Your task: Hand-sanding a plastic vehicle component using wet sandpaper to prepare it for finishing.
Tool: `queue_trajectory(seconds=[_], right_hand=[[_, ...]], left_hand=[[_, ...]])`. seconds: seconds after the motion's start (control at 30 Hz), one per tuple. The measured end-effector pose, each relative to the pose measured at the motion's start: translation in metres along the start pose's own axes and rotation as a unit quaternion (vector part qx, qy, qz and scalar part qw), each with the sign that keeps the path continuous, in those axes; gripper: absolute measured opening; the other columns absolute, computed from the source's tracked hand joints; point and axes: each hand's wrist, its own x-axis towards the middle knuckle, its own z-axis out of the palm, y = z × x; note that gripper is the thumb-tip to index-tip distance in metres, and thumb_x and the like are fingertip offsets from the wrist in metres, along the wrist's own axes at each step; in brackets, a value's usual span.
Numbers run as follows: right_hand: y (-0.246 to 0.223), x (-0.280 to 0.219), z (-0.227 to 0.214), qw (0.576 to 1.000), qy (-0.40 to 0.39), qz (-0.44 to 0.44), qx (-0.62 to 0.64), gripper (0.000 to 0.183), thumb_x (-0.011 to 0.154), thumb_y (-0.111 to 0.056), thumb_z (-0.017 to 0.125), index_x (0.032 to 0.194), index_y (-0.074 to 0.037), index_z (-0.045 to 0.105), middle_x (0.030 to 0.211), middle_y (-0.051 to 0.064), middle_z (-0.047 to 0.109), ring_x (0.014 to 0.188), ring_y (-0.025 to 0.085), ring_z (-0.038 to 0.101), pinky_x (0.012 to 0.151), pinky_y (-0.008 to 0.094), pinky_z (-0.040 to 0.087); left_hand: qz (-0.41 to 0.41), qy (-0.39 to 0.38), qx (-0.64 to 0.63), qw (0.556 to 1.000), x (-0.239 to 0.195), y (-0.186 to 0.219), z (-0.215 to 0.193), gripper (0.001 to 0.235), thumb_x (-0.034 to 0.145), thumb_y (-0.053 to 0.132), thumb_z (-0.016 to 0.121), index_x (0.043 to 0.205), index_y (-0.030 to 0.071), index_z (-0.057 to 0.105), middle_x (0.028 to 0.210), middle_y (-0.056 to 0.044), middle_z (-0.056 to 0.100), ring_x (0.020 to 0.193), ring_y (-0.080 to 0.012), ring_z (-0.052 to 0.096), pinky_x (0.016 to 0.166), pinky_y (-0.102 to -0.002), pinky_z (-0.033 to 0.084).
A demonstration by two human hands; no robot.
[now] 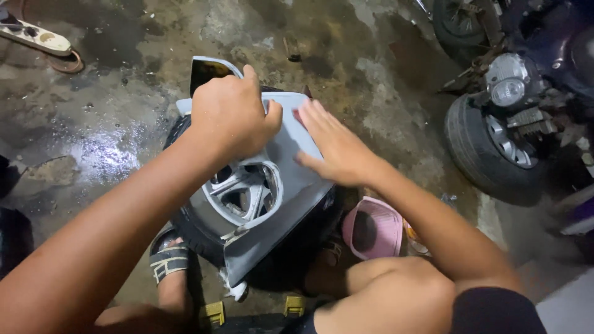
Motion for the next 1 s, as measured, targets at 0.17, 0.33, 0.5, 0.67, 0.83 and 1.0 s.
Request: queue_trajectory(seconds=[0.17,0.33,0.5,0.67,0.83,1.0], right_hand=[[-0.009,0.016,-0.010,1.000,0.008,0.008,0.021,0.082,0.100,-0.047,0.047,0.158,0.006,0.023,0.168,0.029,0.015,0.157,0.039,0.013,0.125,0.047,0.016],[-0.033,-0.059,-0.004,0.999,0.007,-0.035,0.017,0.103,0.095,-0.073,0.026,0.158,0.008,0.019,0.168,0.031,0.013,0.158,0.042,0.011,0.127,0.052,0.013],[-0.015,-0.049,-0.003,0.999,-0.007,-0.022,0.041,0.089,0.097,-0.055,0.043,0.159,0.006,0.021,0.169,0.027,0.014,0.158,0.038,0.011,0.126,0.048,0.015],[0.006,0.037,-0.006,0.999,0.022,-0.008,0.036,0.087,0.100,-0.058,0.041,0.159,0.003,0.023,0.168,0.028,0.014,0.157,0.040,0.014,0.125,0.048,0.018],[-0.007,0.006,-0.001,0.999,0.033,-0.026,0.029,0.079,0.102,-0.043,0.049,0.159,0.004,0.023,0.170,0.024,0.014,0.158,0.036,0.013,0.127,0.045,0.017],[-0.020,-0.059,-0.002,0.996,0.012,-0.065,0.059,0.090,0.098,-0.060,0.041,0.159,0.004,0.022,0.169,0.026,0.018,0.158,0.039,0.017,0.127,0.048,0.017]], left_hand=[[0.022,0.106,-0.018,0.994,0.000,-0.009,0.014,0.046,0.092,0.042,0.057,0.093,-0.003,0.063,0.072,-0.021,0.071,0.056,-0.0429,0.068,0.057,-0.049,0.055],[0.023,0.127,-0.017,0.991,-0.001,-0.009,0.020,0.045,0.092,0.042,0.056,0.086,-0.002,0.061,0.070,-0.022,0.070,0.054,-0.0434,0.066,0.056,-0.049,0.055],[0.035,0.151,-0.028,0.988,0.000,0.002,0.020,0.041,0.091,0.039,0.058,0.087,-0.001,0.060,0.065,-0.020,0.068,0.047,-0.0403,0.063,0.048,-0.046,0.053],[0.038,0.152,-0.022,0.987,0.002,-0.009,0.016,0.049,0.090,0.042,0.059,0.094,-0.007,0.064,0.070,-0.022,0.071,0.053,-0.0428,0.066,0.054,-0.047,0.054],[0.004,0.077,-0.033,0.996,0.000,-0.015,0.009,0.047,0.091,0.043,0.057,0.092,-0.003,0.063,0.077,-0.024,0.072,0.064,-0.0456,0.069,0.064,-0.052,0.056],[0.022,0.106,-0.026,0.994,-0.002,-0.002,0.014,0.047,0.092,0.045,0.056,0.092,-0.002,0.061,0.073,-0.022,0.071,0.057,-0.0434,0.067,0.058,-0.050,0.056]])
